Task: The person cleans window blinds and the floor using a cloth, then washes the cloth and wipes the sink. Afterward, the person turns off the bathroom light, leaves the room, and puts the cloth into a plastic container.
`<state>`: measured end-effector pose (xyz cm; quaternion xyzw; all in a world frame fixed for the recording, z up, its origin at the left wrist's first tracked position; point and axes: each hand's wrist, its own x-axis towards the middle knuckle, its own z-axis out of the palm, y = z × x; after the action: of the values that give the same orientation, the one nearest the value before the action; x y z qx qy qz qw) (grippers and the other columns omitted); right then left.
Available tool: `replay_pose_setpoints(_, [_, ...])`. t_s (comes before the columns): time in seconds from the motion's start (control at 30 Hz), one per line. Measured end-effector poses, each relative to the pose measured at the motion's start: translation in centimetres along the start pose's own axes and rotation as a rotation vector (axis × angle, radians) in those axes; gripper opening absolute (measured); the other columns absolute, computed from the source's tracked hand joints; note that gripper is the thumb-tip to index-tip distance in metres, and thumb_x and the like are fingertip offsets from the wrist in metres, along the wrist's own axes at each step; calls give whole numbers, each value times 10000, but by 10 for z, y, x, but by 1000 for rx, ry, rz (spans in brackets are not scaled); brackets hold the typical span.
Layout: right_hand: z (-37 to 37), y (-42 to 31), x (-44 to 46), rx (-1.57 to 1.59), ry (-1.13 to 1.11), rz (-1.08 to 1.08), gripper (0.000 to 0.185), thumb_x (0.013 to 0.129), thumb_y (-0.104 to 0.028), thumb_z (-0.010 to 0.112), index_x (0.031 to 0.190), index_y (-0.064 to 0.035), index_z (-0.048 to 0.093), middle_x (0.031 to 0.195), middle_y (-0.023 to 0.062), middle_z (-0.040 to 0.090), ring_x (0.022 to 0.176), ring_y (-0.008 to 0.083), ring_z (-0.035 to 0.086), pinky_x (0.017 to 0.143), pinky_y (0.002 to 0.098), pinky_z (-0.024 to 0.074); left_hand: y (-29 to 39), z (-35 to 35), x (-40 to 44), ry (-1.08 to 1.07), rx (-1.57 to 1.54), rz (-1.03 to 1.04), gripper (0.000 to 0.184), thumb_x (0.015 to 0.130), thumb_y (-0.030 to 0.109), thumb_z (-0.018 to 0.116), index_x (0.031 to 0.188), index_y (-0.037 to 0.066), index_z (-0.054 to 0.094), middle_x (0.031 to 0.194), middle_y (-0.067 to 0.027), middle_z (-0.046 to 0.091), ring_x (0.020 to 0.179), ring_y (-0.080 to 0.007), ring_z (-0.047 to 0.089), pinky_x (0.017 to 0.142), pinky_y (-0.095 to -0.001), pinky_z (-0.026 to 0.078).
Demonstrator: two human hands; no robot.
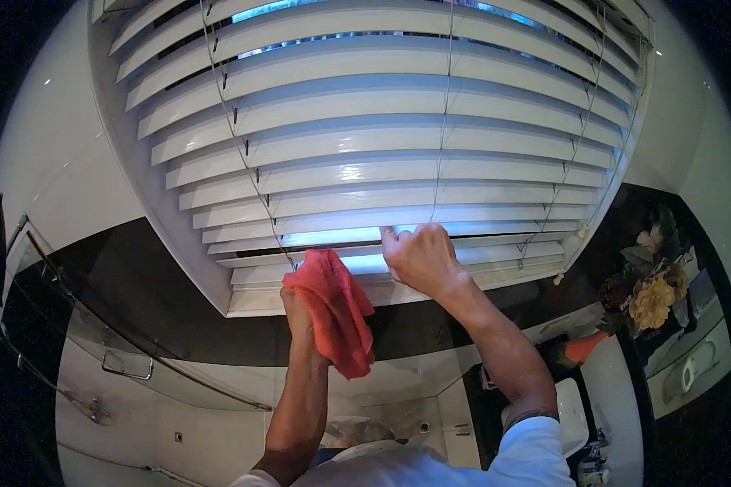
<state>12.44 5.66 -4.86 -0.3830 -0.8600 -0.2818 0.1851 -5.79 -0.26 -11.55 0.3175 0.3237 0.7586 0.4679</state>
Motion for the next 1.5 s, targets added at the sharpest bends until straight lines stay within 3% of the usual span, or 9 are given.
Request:
replay_pose_setpoints(0.27, [22, -22, -22, 254, 634, 139, 211, 753, -97, 686, 954, -45, 653, 540, 68, 532, 432, 207, 546, 434, 328, 420, 6, 24, 20, 115, -125, -77, 129, 839, 3, 476, 747, -9, 566, 691, -101, 578, 565, -196, 572, 488, -306, 467])
replay_pose_setpoints(0.4, [31, -62, -33, 1638, 469, 1108, 142, 898, -106, 583, 824, 15, 586, 703, 107, 654, 564, 200, 646, 474, 285, 514, 8, 33, 13, 247, -210, -63, 167, 823, -26, 524, 667, 26, 552, 635, -55, 553, 516, -147, 533, 434, -282, 423])
replay_pose_setpoints(0.63, [33, -57, -24, 2406, 590, 1018, 175, 903, -113, 517, 956, 47, 565, 922, 227, 657, 866, 332, 682, 726, 424, 574, 7, 32, -3, 269, -194, -50, 166, 833, -23, 524, 683, 40, 555, 649, -45, 551, 528, -139, 532, 436, -277, 419])
replay_pose_setpoints(0.83, [42, -50, -12, 2541, 549, 911, 277, 915, -168, 511, 1016, 86, 558, 991, 260, 642, 924, 361, 665, 825, 490, 556, 13, 10, -37, 111, 126, 18, 117, 868, 58, 513, 801, 16, 600, 744, -47, 606, 627, -126, 566, 545, -265, 460])
replay_pose_setpoints(1.03, [29, -45, -20, 2653, 433, 849, 352, 944, -212, 498, 1118, 92, 530, 1039, 250, 639, 939, 366, 659, 841, 479, 548, -11, 17, -46, 14, 478, 745, 41, 785, 46, 615, 803, 15, 592, 806, -7, 601, 705, -96, 544, 645, -251, 460])
replay_pose_setpoints(1.1, [28, -44, -17, 2634, 411, 846, 349, 949, -211, 493, 1135, 83, 525, 1035, 239, 643, 911, 357, 666, 820, 459, 554, -14, 29, -44, -34, 542, 548, 119, 784, 56, 647, 869, 8, 579, 858, -23, 592, 783, -128, 556, 710, -273, 465])
replay_pose_setpoints(1.27, [77, -26, -35, 2240, 295, 987, 300, 947, -280, 554, 914, 0, 658, 851, 68, 659, 689, 135, 604, 668, 287, 492, -38, 60, -35, -292, 1418, 970, 321, 824, 302, 590, 1064, 92, 558, 1001, -87, 611, 1004, -271, 573, 946, -488, 361])
replay_pose_setpoints(1.37, [35, -41, -20, 2198, 378, 1153, 274, 934, -261, 585, 812, -34, 675, 715, 9, 634, 641, 97, 563, 644, 250, 469, -36, 46, -15, -267, 1426, 724, 340, 836, 368, 508, 1069, 129, 577, 1021, -108, 615, 1035, -336, 556, 982, -572, 278])
replay_pose_setpoints(1.5, [69, -47, -30, 2105, 528, 795, 234, 902, -256, 623, 854, -34, 683, 799, 26, 662, 675, 119, 597, 649, 270, 472, -24, 58, -9, -473, 1809, 806, 260, 806, 318, 534, 986, 146, 610, 959, -80, 622, 1025, -366, 541, 982, -615, 252])
